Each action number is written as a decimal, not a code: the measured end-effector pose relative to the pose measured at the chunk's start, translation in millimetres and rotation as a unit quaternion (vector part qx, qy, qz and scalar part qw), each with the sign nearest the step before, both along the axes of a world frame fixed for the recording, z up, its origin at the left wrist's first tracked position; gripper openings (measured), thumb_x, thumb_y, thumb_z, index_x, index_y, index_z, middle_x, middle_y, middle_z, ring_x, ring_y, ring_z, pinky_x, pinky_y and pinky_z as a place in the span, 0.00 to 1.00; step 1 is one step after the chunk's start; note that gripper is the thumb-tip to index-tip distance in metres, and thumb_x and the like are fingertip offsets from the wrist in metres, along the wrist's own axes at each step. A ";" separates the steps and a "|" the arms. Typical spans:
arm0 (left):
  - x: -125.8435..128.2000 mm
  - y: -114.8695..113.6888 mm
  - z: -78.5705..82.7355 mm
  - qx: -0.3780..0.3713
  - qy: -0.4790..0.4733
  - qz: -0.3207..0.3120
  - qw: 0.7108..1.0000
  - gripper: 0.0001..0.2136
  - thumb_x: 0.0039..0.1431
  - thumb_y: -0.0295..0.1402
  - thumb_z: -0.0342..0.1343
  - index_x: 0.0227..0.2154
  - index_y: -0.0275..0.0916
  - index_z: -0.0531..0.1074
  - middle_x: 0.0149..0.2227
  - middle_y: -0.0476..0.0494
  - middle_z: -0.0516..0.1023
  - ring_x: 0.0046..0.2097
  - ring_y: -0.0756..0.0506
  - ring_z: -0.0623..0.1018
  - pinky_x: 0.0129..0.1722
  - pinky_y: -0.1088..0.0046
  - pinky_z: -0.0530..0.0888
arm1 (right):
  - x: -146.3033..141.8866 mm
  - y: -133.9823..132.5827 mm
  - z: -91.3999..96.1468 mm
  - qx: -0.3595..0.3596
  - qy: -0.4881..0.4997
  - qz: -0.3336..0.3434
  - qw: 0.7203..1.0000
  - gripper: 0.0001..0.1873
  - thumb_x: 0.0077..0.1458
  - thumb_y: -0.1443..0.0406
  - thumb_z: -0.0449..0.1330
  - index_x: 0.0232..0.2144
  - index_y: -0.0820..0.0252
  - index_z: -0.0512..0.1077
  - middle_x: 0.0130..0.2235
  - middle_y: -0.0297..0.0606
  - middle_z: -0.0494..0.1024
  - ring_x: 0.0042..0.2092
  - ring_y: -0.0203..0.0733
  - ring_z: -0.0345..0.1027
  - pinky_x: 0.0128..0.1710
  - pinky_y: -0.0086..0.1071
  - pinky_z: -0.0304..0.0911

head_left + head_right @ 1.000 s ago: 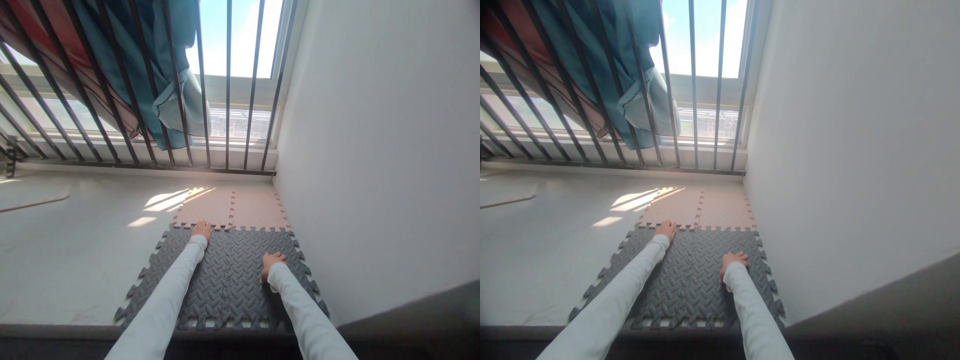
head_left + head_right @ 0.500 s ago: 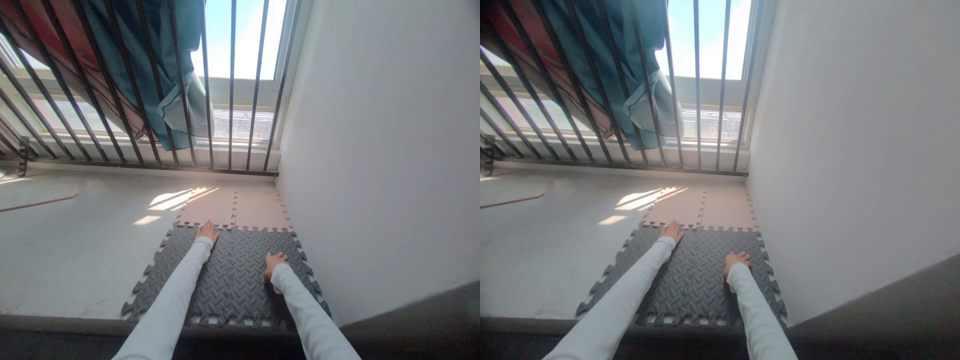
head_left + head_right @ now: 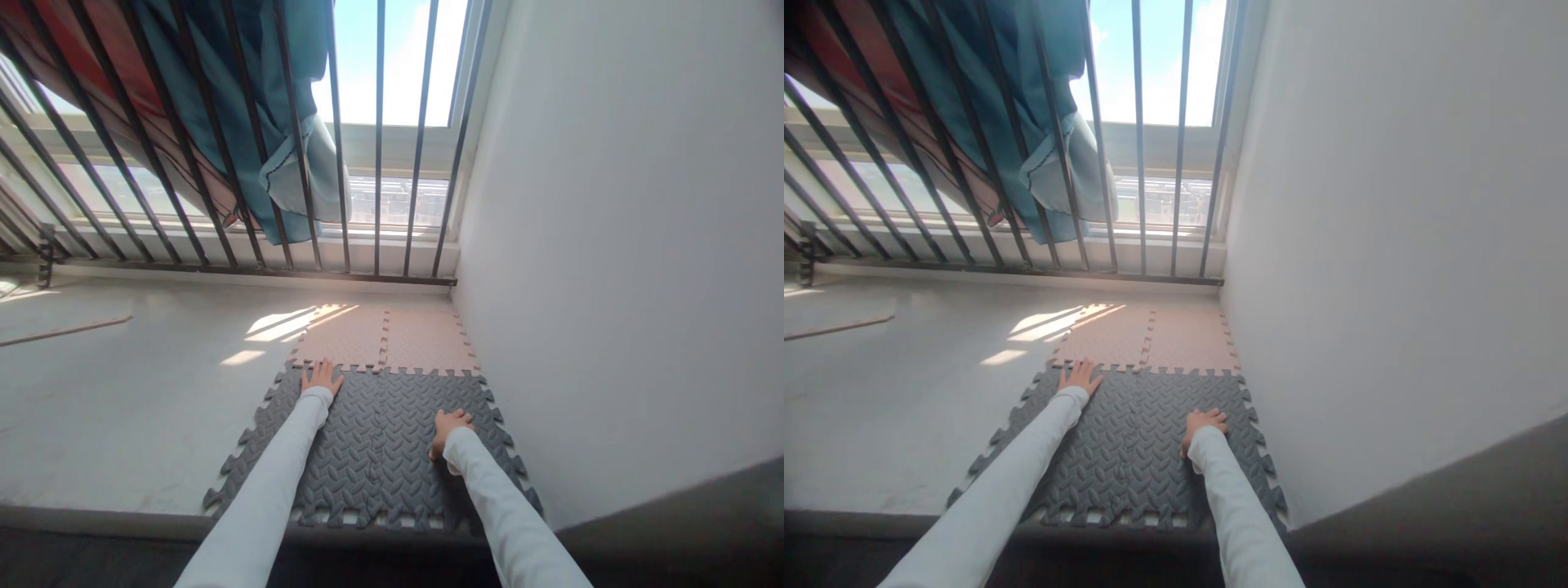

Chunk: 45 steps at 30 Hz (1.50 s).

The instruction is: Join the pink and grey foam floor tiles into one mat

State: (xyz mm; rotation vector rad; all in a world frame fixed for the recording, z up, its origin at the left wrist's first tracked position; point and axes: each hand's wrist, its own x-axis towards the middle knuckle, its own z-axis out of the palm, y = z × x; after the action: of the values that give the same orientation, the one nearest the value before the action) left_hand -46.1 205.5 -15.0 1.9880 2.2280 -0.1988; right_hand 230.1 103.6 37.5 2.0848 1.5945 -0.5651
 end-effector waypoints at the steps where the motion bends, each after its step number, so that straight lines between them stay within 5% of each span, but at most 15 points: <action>1: -0.2 -0.6 1.3 0.006 0.003 -0.005 1.000 0.27 0.56 0.46 0.34 0.58 0.45 0.50 0.63 0.48 0.45 0.63 0.43 0.45 0.58 0.53 0.48 | 0.1 0.2 -0.2 0.000 0.002 0.001 1.000 0.62 0.22 0.56 0.70 0.59 0.63 0.46 0.58 0.66 0.47 0.57 0.69 0.42 0.45 0.56 0.54; 6: -5.9 3.4 10.6 0.039 0.015 -0.058 0.997 0.25 0.55 0.46 0.39 0.54 0.43 0.58 0.60 0.42 0.56 0.59 0.43 0.56 0.56 0.60 0.54 | 0.0 0.1 0.0 0.000 -0.003 -0.009 1.000 0.61 0.22 0.57 0.70 0.58 0.62 0.48 0.58 0.65 0.48 0.58 0.67 0.43 0.45 0.53 0.54; 12: -22.1 10.3 12.9 0.078 -0.011 0.097 0.992 0.18 0.56 0.38 0.41 0.48 0.43 0.65 0.56 0.41 0.61 0.55 0.43 0.61 0.49 0.62 0.63 | 0.0 0.3 -0.8 0.003 -0.006 -0.002 1.000 0.61 0.23 0.56 0.70 0.58 0.61 0.48 0.58 0.65 0.47 0.58 0.68 0.43 0.45 0.53 0.54; 18: -24.0 9.0 8.3 0.087 -0.012 0.069 0.994 0.17 0.56 0.36 0.42 0.49 0.49 0.64 0.54 0.44 0.62 0.54 0.43 0.60 0.49 0.62 0.62 | -1.2 2.3 -2.6 0.005 -0.016 -0.014 1.000 0.59 0.21 0.58 0.71 0.57 0.61 0.51 0.58 0.65 0.49 0.57 0.68 0.46 0.42 0.54 0.56; 26: -23.4 5.8 3.7 0.094 0.001 0.055 0.994 0.18 0.56 0.35 0.41 0.48 0.46 0.66 0.50 0.39 0.64 0.52 0.41 0.62 0.46 0.61 0.63 | -2.3 1.3 3.3 -0.001 -0.021 -0.016 1.000 0.59 0.22 0.58 0.71 0.57 0.63 0.50 0.57 0.65 0.50 0.57 0.67 0.46 0.43 0.50 0.57; 34: -24.1 -5.4 -0.9 0.089 -0.003 0.027 0.996 0.21 0.56 0.36 0.39 0.53 0.43 0.59 0.56 0.39 0.60 0.56 0.43 0.59 0.53 0.59 0.59 | -3.2 1.5 5.4 -0.016 -0.017 -0.008 1.000 0.59 0.23 0.58 0.71 0.58 0.65 0.50 0.58 0.67 0.48 0.57 0.68 0.45 0.45 0.51 0.55; 38: -28.1 -8.7 2.2 0.095 0.015 0.062 0.993 0.21 0.56 0.42 0.38 0.52 0.47 0.60 0.61 0.43 0.51 0.60 0.40 0.51 0.56 0.52 0.50 | -3.3 0.5 5.6 -0.002 -0.015 -0.005 1.000 0.55 0.25 0.60 0.70 0.57 0.64 0.52 0.57 0.65 0.51 0.57 0.68 0.45 0.44 0.53 0.56; 41: -38.2 -7.2 10.1 0.044 0.006 0.082 0.996 0.21 0.56 0.46 0.35 0.52 0.54 0.60 0.62 0.46 0.49 0.62 0.39 0.45 0.56 0.48 0.45 | -2.9 0.3 5.1 -0.002 -0.012 -0.008 1.000 0.54 0.25 0.60 0.70 0.56 0.64 0.54 0.57 0.66 0.51 0.57 0.69 0.45 0.44 0.52 0.57; 45: -56.1 -1.1 25.3 -0.026 0.008 0.025 0.999 0.22 0.56 0.47 0.33 0.54 0.59 0.54 0.61 0.48 0.51 0.62 0.40 0.45 0.54 0.42 0.42 | -1.4 1.9 0.6 0.006 -0.003 -0.014 1.000 0.54 0.22 0.60 0.71 0.54 0.66 0.56 0.57 0.68 0.50 0.57 0.70 0.44 0.44 0.53 0.57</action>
State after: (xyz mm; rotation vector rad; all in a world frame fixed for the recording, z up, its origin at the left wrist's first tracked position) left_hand -102.2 204.4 10.3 1.9079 2.2565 -0.2654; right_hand 228.7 105.5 38.1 2.1181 1.5713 -0.5589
